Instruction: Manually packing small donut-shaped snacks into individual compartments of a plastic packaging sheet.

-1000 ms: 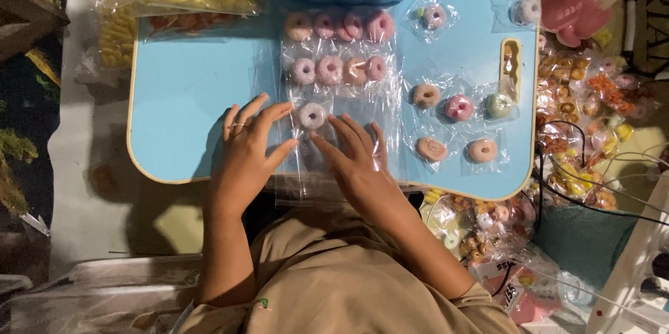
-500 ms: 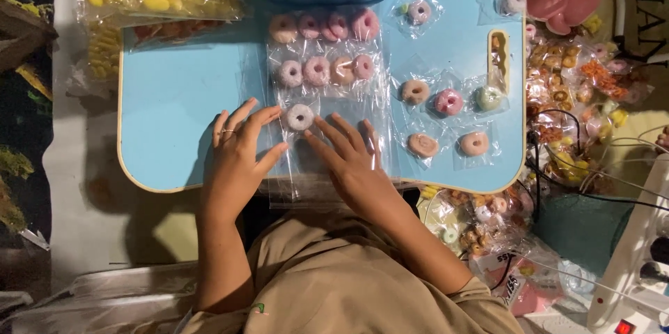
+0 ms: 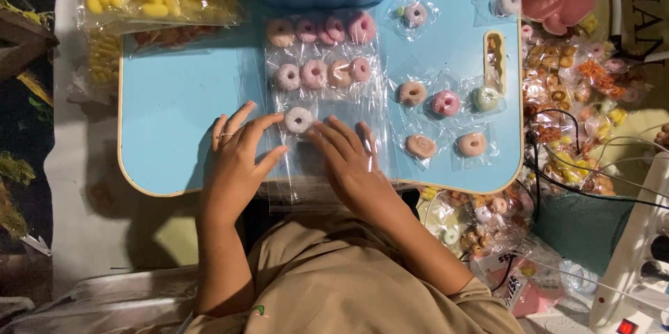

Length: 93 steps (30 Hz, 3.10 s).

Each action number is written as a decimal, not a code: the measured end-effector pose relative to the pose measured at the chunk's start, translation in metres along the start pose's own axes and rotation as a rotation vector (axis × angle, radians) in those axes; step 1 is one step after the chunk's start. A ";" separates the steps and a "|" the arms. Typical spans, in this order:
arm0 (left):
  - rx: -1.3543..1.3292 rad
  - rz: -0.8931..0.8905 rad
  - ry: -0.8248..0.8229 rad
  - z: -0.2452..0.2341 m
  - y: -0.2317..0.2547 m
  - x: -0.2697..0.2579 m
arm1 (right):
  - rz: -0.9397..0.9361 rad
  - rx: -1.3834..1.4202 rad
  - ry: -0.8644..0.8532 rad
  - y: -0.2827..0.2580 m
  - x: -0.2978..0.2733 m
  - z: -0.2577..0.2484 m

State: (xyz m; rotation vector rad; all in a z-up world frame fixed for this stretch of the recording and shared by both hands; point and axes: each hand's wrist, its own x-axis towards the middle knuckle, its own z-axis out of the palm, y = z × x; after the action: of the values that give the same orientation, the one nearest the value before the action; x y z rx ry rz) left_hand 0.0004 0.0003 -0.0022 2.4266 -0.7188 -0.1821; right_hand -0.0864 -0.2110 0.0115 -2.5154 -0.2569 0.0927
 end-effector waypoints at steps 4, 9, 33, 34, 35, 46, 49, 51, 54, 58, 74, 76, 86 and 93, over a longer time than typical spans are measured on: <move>0.007 0.000 -0.007 -0.002 0.001 0.001 | -0.021 -0.060 -0.002 0.004 0.000 0.005; 0.030 -0.007 -0.019 0.002 -0.002 0.000 | -0.036 -0.072 -0.015 0.003 -0.003 0.006; -0.055 0.069 -0.061 0.012 0.015 0.006 | 0.089 0.471 0.325 0.063 -0.086 -0.060; -0.054 0.072 -0.061 0.012 0.016 0.006 | 0.088 0.471 0.329 0.072 -0.086 -0.065; -0.055 0.073 -0.056 0.011 0.017 0.006 | 0.153 0.248 0.384 0.080 -0.087 -0.070; -0.081 0.140 0.037 0.000 0.022 0.008 | 0.387 -0.157 0.390 0.097 -0.074 -0.058; -0.091 0.152 0.081 -0.002 0.024 0.007 | 0.337 -0.147 0.377 0.096 -0.074 -0.060; -0.096 0.155 0.111 -0.002 0.024 0.007 | 0.322 -0.071 0.398 0.090 -0.073 -0.064; -0.095 0.158 0.123 -0.001 0.022 0.007 | 0.319 -0.020 0.413 0.091 -0.076 -0.061; -0.127 0.193 0.147 -0.002 0.027 0.009 | 0.202 0.057 0.451 0.091 -0.078 -0.060; -1.078 0.219 0.263 -0.010 0.068 0.083 | -0.386 0.077 0.526 0.021 0.014 -0.052; -1.032 0.229 0.303 -0.016 0.060 0.087 | -0.387 0.201 0.561 0.020 0.017 -0.055; -0.878 0.347 0.531 0.010 -0.017 0.121 | 0.042 -0.009 0.394 0.042 -0.042 -0.045; -0.946 0.404 0.433 0.006 -0.010 0.117 | 0.112 -0.149 0.351 0.087 -0.044 -0.017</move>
State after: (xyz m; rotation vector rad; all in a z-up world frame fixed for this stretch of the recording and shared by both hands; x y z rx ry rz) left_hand 0.1025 -0.0587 -0.0084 1.3272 -0.6881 0.1436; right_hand -0.1133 -0.2988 -0.0245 -2.6362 0.0214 -0.3327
